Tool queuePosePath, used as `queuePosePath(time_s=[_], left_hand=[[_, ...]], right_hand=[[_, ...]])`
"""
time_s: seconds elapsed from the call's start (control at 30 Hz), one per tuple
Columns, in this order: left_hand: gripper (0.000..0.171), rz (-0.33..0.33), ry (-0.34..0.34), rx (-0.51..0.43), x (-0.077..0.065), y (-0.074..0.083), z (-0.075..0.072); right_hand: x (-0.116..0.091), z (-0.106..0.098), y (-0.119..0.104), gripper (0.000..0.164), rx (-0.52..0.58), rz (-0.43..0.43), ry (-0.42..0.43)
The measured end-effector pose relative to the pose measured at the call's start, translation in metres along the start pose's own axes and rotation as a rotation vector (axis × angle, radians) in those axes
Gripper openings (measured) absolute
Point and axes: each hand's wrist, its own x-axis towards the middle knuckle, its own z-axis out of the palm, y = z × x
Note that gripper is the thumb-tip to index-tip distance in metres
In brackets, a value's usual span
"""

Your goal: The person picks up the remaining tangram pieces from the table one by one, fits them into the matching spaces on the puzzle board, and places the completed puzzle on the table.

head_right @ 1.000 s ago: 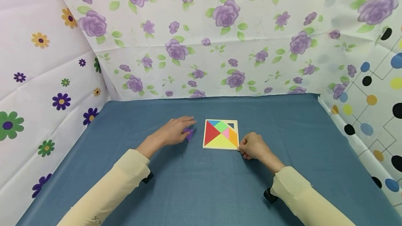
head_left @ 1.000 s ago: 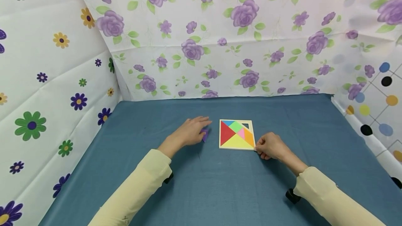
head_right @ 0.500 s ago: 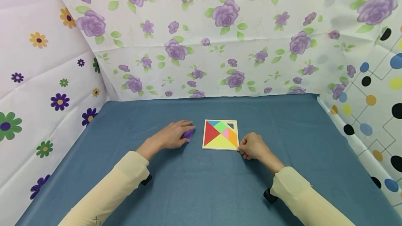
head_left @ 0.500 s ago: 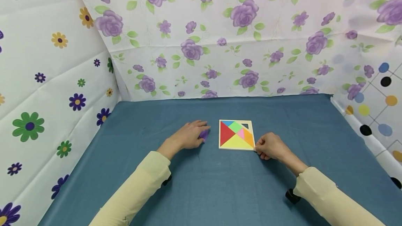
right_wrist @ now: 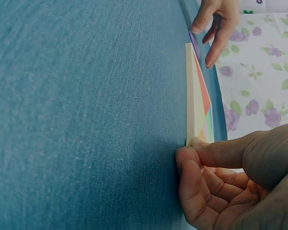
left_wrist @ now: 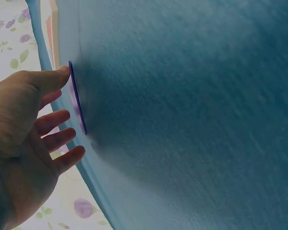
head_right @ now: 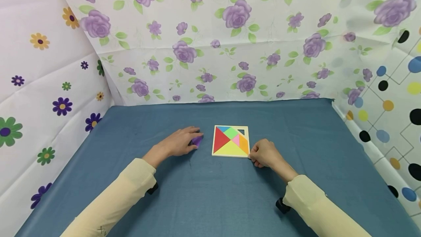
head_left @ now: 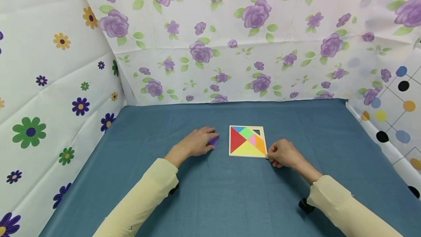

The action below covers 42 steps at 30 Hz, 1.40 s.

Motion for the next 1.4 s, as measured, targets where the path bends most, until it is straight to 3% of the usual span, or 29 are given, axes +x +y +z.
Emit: queuePosePath(time_s=[0.33,0.67,0.97,1.4], left_hand=[[0.051,0.018,0.000,0.032,0.001,0.000,0.003],[0.051,-0.003,-0.050,0.047,0.005,0.001,-0.003],[0.042,-0.003,-0.032,-0.006,0.014,-0.001,-0.008],[0.039,-0.101,-0.023,-0.063,0.023,0.001,-0.012]], right_hand=[[0.001,0.000,0.001,0.017,0.010,-0.002,0.001],[0.000,0.000,-0.001,0.015,0.007,0.000,0.009],[0.000,0.000,-0.001,0.015,0.012,0.008,0.012],[-0.003,0.000,-0.001,0.015,0.016,0.001,0.012]])
